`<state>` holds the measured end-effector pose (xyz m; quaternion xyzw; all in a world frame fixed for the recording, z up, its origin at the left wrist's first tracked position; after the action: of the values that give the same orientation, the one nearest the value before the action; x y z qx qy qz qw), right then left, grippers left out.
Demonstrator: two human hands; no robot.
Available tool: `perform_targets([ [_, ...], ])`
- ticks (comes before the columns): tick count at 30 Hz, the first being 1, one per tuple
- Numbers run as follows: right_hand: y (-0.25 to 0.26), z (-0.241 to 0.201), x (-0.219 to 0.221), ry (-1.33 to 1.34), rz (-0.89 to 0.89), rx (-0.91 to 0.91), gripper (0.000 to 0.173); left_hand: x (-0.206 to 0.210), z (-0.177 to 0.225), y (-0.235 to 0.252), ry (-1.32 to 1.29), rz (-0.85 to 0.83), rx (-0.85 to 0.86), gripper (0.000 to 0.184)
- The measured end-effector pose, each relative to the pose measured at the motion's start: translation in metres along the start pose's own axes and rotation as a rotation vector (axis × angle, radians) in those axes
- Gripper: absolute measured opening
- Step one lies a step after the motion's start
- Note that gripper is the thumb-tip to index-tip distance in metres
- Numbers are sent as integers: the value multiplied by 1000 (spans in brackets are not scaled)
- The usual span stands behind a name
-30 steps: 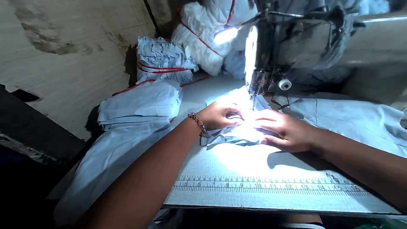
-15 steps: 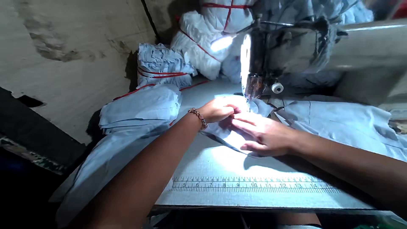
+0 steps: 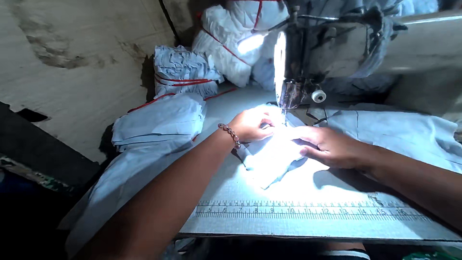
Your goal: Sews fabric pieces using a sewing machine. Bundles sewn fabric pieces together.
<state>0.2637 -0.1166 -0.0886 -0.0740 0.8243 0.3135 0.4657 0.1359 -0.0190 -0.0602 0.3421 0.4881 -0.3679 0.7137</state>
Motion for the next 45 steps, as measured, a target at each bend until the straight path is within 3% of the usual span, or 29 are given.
perform_targets([
  [6, 5, 24, -3, -73, 28, 8, 45, 1, 6, 2, 75, 42, 15, 24],
  [10, 6, -11, 8, -123, 61, -202, 49, 9, 0, 4, 33, 155, 33, 25],
  [13, 5, -20, 10, -123, 73, -238, 50, 12, 2, -6, -65, 441, 258, 15],
  [14, 5, -19, 8, -129, 82, -241, 51, 11, 2, -10, -139, 446, 304, 12],
  [18, 4, -4, 8, -131, 63, -230, 52, 12, 0, -19, -293, 166, 252, 16],
  [21, 4, 3, 5, -152, 78, -229, 52, 11, 10, -21, -187, 209, 330, 16],
  [26, 5, 18, 2, -174, 49, -166, 55, 7, 27, -29, -46, 262, 180, 12],
  [31, 11, 31, 0, -247, 73, -197, 54, 17, 16, -12, 44, 53, -1, 26],
  [37, 15, 46, 4, -316, 3, -98, 59, 22, 5, 8, 120, -34, -29, 31],
  [41, 11, 30, -1, -310, 130, -131, 57, 24, -2, 17, 138, -35, -39, 38],
  [45, 10, 37, 5, -260, 0, -3, 63, 20, -7, 20, 167, -129, -144, 44],
])
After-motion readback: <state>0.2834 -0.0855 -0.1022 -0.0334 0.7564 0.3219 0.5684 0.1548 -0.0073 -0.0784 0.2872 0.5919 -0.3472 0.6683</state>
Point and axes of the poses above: each hand's wrist, its own y-axis towards the middle knuckle, its own x-axis out of the palm, z = x × y, the point moved 7 cm from there along y, towards the middle knuckle, and after that the axes turned 6 degrees about z, right-handed, at the moved point
